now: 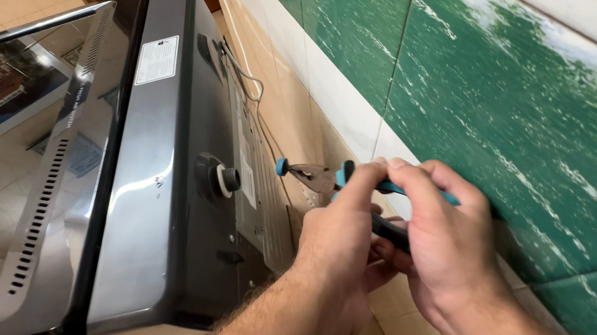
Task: The person uses pliers to remove a small black rubber ring from the back of a washing machine. They then move to a sink, attach a blue plastic connector to a white hose, and insert the rubber ring into the connector. Finally, they wipe the ring with a cloth.
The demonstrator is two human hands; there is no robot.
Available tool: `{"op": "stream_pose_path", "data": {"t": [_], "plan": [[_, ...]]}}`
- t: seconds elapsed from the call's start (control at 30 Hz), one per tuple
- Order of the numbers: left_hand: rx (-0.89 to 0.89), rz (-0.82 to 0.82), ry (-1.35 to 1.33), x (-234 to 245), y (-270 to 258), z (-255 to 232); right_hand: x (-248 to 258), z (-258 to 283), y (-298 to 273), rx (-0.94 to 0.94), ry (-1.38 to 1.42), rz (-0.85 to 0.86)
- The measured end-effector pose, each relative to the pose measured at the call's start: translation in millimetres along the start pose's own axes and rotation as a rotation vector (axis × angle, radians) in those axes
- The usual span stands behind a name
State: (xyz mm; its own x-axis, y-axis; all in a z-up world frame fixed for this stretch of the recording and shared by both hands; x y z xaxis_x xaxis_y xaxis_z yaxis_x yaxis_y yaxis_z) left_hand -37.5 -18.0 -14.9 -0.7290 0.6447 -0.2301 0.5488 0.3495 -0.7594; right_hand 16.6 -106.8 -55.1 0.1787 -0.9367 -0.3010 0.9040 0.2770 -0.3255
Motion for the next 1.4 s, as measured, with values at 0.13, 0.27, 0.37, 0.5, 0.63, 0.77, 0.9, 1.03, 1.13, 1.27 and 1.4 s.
{"op": "stream_pose_path", "data": {"t": [0.13, 0.27, 0.37, 0.5, 0.63, 0.77, 0.9, 1.03, 1.13, 1.27, 1.4], "plan": [[-0.034, 0.1, 0.096, 19, -10, 4, 8, -4, -20, -0.115, 0.102, -0.134], [-0.079, 0.047, 0.185, 45, -10, 2, 19, -18, -17, -0.166, 0.212, -0.008], [-0.266, 0.119, 0.142, 63, -6, -3, 35, -28, -16, -0.156, 0.331, 0.1], [-0.45, 0.274, 0.007, 80, -7, -14, 56, -38, -22, -0.171, 0.368, 0.14], [-0.462, 0.37, -0.029, 87, -23, -27, 69, -44, -30, -0.174, 0.453, 0.441], [-0.516, 0.486, 0.002, 87, -46, -36, 74, -43, -40, -0.214, 0.511, 0.47], [-0.49, 0.454, 0.086, 88, -66, -42, 69, -40, -60, -0.195, 0.342, 0.134], [-0.603, 0.552, 0.089, 90, -83, -42, 62, -37, -77, -0.172, 0.449, 0.344], [-0.606, 0.542, 0.126, 94, -91, -42, 59, -39, -89, -0.278, 0.569, 0.666], [-0.469, 0.52, 0.094, 104, -97, -44, 63, -50, -99, -0.201, 0.463, 0.245], [-0.43, 0.578, 0.083, 117, -103, -45, 60, -51, -126, -0.25, 0.531, 0.571]]}}
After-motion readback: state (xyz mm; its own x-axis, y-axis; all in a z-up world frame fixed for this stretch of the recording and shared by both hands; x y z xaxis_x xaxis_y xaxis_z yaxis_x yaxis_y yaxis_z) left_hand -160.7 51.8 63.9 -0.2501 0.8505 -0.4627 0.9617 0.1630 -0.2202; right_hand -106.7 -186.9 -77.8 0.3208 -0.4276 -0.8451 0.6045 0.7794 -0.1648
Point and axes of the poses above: each hand's wrist, its own y-axis towards the middle knuckle, its own x-axis out of the back of the hand, z = x × y, the point moved 2 cm from there along y, towards the middle knuckle, and after that the axes turned 2 degrees about -y, right-handed, at the moved point
